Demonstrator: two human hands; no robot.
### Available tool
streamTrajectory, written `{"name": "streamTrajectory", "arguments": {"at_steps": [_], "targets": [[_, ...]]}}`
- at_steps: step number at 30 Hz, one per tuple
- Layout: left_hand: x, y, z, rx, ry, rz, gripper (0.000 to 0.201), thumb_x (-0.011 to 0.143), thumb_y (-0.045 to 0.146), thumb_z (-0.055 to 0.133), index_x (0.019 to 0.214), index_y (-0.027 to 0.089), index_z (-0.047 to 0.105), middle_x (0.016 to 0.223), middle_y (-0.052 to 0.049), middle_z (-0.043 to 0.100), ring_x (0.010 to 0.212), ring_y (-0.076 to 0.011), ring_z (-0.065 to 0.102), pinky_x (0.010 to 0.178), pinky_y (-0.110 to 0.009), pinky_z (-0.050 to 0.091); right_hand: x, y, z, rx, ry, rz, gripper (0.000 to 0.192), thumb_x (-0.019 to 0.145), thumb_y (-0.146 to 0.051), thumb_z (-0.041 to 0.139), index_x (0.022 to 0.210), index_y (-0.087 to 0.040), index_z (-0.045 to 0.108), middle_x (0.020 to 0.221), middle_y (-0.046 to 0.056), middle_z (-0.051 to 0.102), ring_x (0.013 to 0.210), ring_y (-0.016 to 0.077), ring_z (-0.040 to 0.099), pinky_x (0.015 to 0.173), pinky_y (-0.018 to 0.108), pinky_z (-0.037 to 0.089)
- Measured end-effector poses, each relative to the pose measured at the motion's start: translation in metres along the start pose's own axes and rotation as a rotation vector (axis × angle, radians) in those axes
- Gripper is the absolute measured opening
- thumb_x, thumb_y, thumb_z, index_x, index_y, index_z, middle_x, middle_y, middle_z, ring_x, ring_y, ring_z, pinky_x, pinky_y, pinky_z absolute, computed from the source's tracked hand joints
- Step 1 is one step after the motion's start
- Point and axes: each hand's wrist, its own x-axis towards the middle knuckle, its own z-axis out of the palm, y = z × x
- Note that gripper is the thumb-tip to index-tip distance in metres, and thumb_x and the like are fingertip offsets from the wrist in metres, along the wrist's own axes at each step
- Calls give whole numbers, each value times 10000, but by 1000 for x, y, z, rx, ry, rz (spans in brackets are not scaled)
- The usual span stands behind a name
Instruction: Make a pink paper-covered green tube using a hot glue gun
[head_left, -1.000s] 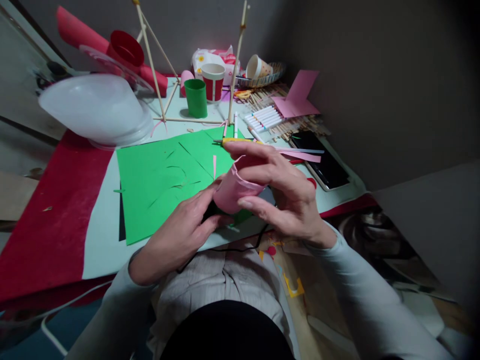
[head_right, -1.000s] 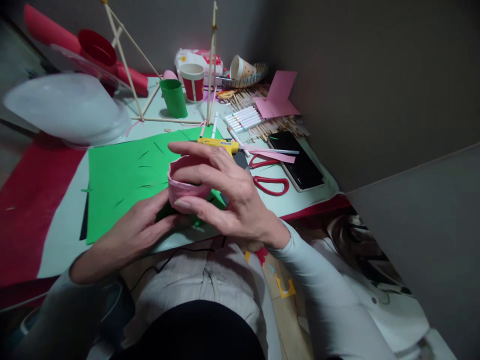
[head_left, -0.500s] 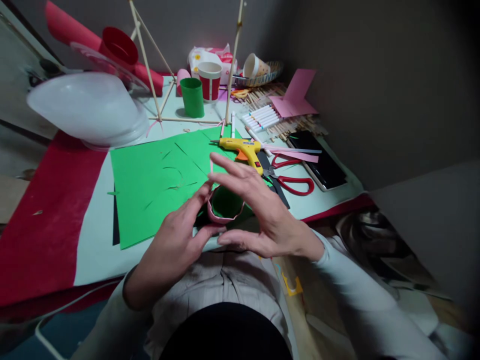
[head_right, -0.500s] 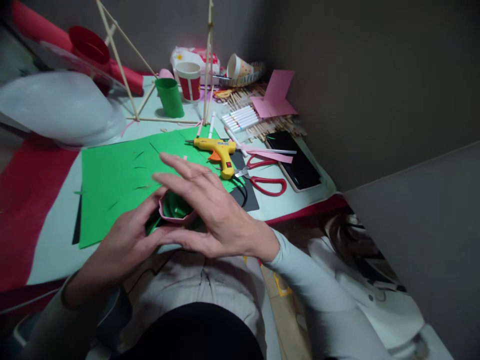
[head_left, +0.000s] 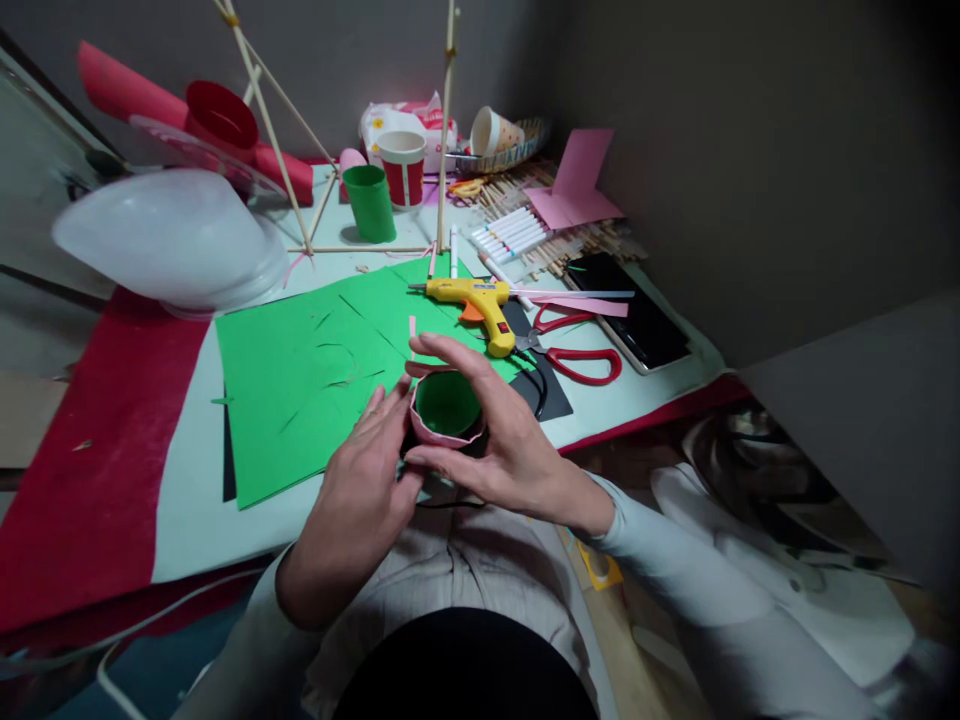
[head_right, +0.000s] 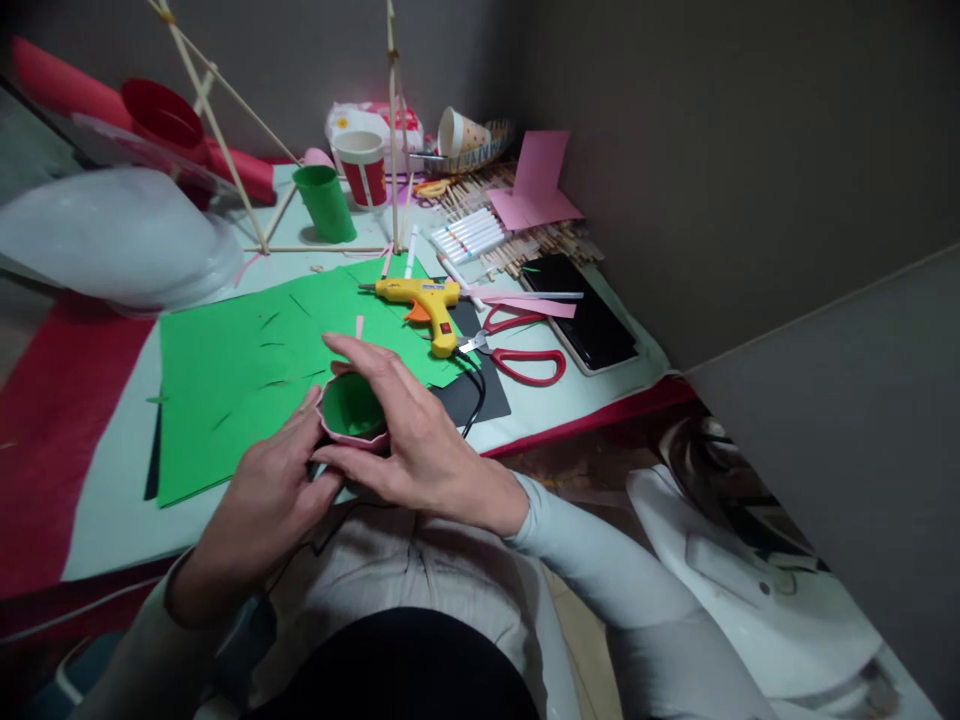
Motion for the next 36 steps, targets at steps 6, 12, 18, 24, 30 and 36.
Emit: {"name": "streamTrajectory", "arguments": {"at_steps": [6, 12, 18, 24, 30, 36], "targets": [[0, -1, -5, -85, 81, -69, 577, 972, 302, 584, 1477, 26, 536, 1471, -249, 620, 1417, -356, 566, 1198, -537, 443, 13, 6, -6, 113, 76, 96, 815, 900, -461, 796, 1546, -243, 349, 1516, 159, 551, 1432, 252, 535, 1137, 435, 515], [-4, -9, -13, -62, 145, -121, 607, 977, 435, 633, 1483, 109, 557, 1505, -225, 601, 1395, -363, 592, 1164, -546, 480, 15, 16, -5, 20, -23, -19, 833, 928, -434, 765, 1590, -224, 306, 1441, 160, 579, 1343, 254, 584, 1126, 437, 508], [-12, -10, -17, -36, 130, -43, 680, 957, 344, 698, 1573, 201, 450, 1532, -188, 593, 1422, -319, 572, 1170, -504, 482, 5, 13, -7, -71, -119, -117, 818, 993, -373, 685, 1649, -211, 224, 1573, 187, 454, 1480, 252, 430, 1236, 467, 381], [-1, -2, -31, -53, -1, 206, 532, 994, 234, 633, 1508, 253, 497, 1682, -166, 401, 1545, -265, 411, 1197, -438, 455, 8, 10, -27, 32, -189, -126, 1004, 930, -507, 744, 1685, -314, 111, 1752, 138, 219, 1608, 278, 261, 1293, 514, 283], [11, 2, -38, -73, 69, 125, 99, 977, 279, 666, 1042, 214, 704, 1536, -161, 595, 1402, -301, 596, 1139, -434, 510, -6, 7, -63, 194, -107, 153, 757, 928, -405, 777, 1580, -365, 396, 1681, 75, 399, 1514, 262, 447, 1214, 486, 419], [9, -2, -45, -261, 161, -130, 81, 930, 304, 706, 857, 278, 727, 1054, -18, 811, 1342, -288, 641, 1135, -423, 509, -17, 12, -59, 281, 89, 350, 386, 976, -364, 709, 1330, -237, 624, 1375, 96, 669, 1290, 234, 649, 1111, 448, 538]]}}
